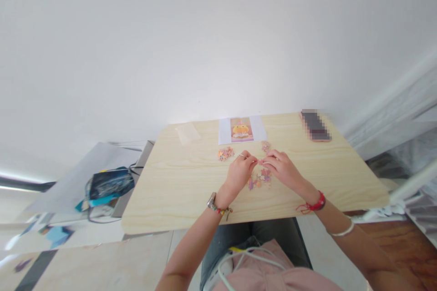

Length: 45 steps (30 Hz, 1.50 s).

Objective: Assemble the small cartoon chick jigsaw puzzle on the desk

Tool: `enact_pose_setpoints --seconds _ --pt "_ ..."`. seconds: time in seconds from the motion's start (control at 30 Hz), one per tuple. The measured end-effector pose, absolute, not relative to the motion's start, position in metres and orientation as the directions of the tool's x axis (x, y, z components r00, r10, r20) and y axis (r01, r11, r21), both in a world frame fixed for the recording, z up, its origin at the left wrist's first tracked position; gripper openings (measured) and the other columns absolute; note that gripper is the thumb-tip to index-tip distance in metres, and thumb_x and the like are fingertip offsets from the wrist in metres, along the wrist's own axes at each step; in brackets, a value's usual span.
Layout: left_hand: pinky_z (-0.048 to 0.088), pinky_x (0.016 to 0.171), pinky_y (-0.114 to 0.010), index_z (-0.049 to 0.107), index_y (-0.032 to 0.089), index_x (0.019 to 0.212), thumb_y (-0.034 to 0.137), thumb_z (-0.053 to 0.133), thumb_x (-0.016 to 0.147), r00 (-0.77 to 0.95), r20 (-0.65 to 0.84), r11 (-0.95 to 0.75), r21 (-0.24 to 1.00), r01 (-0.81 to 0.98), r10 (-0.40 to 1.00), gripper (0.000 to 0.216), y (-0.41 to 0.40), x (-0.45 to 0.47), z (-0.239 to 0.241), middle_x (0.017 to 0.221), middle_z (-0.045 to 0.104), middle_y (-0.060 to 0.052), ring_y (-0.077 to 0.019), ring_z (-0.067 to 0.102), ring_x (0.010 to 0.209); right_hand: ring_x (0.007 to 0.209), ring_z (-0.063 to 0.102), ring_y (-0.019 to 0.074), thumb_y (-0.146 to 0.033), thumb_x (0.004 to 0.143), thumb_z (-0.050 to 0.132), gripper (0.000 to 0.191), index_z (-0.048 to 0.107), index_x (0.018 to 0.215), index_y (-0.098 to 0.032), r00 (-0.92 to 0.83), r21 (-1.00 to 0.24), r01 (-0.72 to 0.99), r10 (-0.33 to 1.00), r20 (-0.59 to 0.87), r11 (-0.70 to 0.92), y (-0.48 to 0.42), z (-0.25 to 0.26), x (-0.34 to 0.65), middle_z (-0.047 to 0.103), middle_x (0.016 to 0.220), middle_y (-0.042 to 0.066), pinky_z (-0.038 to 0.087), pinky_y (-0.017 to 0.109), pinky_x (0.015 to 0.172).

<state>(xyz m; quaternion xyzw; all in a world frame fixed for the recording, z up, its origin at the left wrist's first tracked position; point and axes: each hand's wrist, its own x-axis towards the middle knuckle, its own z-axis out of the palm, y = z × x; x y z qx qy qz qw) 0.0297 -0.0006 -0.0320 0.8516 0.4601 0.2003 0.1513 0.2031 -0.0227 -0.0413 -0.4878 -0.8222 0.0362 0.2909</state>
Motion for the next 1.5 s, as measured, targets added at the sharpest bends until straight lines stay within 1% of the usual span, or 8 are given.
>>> enact_pose_setpoints --seconds 0.23,0.4,0.5,0.77,0.97,1.1,1.23,1.5 --pt "0.041 0.063 -0.024 0.059 0.016 0.088 0.025 0.037 0.087 0.587 0.145 -0.599 0.316 0.736 0.797 0.024 0.037 0.065 -0.04 0.09 0.054 -0.006 -0.0155 0.054 0.077 0.075 0.054 0.0158 -0.033 0.085 0.045 0.022 0.062 0.082 -0.019 -0.26 -0.464 0.76 0.867 0.425 0.455 0.002 -0.063 0.234 0.054 0.081 0.005 0.044 0.03 0.07" --pt "0.041 0.068 -0.023 0.059 0.016 0.09 0.024 0.038 0.087 0.615 0.144 -0.619 0.362 0.697 0.775 0.022 0.052 0.075 -0.05 0.092 0.055 -0.006 -0.0143 0.054 0.08 0.076 0.053 0.0161 -0.036 0.082 0.049 0.021 0.062 0.085 -0.019 -0.209 -0.502 0.765 0.893 0.399 0.404 0.015 -0.077 0.248 0.052 0.083 0.005 0.044 0.03 0.068" --pt "0.041 0.068 -0.023 0.059 0.017 0.091 0.025 0.037 0.087 0.609 0.11 -0.603 0.359 0.712 0.785 0.023 0.055 0.077 -0.054 0.093 0.055 -0.006 -0.0145 0.054 0.081 0.078 0.053 0.0165 -0.035 0.083 0.047 0.021 0.062 0.085 -0.019 -0.229 -0.482 0.775 0.892 0.389 0.409 0.017 -0.079 0.251 0.053 0.084 0.005 0.044 0.031 0.071" --pt "0.042 0.063 -0.026 0.054 0.017 0.099 0.024 0.036 0.088 0.536 0.027 -0.526 0.236 0.817 0.844 0.023 0.052 0.077 -0.052 0.097 0.052 -0.009 -0.0174 0.055 0.082 0.079 0.052 0.0165 -0.032 0.086 0.044 0.024 0.062 0.085 -0.018 -0.269 -0.339 0.857 0.899 0.346 0.387 0.024 -0.081 0.244 0.053 0.085 0.006 0.04 0.03 0.072" --pt "0.043 0.071 -0.026 0.055 0.018 0.1 0.023 0.047 0.083 0.446 0.034 -0.437 0.277 0.856 0.894 0.02 0.041 0.037 -0.047 0.102 0.051 -0.007 -0.0171 0.055 0.089 0.08 0.052 0.0173 -0.025 0.086 0.043 0.021 0.062 0.088 -0.017 -0.232 -0.344 0.863 0.896 0.378 0.369 0.012 -0.074 0.241 0.053 0.084 0.006 0.041 0.031 0.074" --pt "0.042 0.078 -0.027 0.06 0.017 0.094 0.022 0.05 0.08 0.433 -0.04 -0.397 0.332 0.856 0.9 0.017 0.029 0.007 -0.048 0.097 0.054 -0.006 -0.0165 0.055 0.089 0.083 0.053 0.0177 -0.02 0.084 0.045 0.018 0.061 0.089 -0.017 -0.346 -0.404 0.786 0.875 0.339 0.468 -0.002 -0.065 0.228 0.053 0.089 0.007 0.043 0.032 0.076" --pt "0.043 0.077 -0.028 0.061 0.018 0.094 0.021 0.051 0.079 0.425 -0.103 -0.364 0.364 0.858 0.899 0.018 0.015 -0.004 -0.048 0.095 0.056 -0.006 -0.0173 0.055 0.087 0.085 0.052 0.0178 -0.017 0.079 0.051 0.014 0.062 0.088 -0.016 -0.512 -0.427 0.697 0.817 0.265 0.575 -0.007 -0.059 0.204 0.052 0.091 0.008 0.043 0.032 0.077" --pt "0.043 0.068 -0.025 0.062 0.017 0.085 0.029 0.043 0.084 0.424 -0.15 -0.358 0.33 0.873 0.893 0.022 -0.001 0.004 -0.045 0.089 0.053 -0.006 -0.0144 0.056 0.077 0.076 0.051 0.0135 -0.015 0.08 0.05 0.012 0.061 0.085 -0.016 -0.608 -0.38 0.707 0.788 0.103 0.596 0.007 -0.057 0.174 0.052 0.088 0.006 0.04 0.025 0.069"
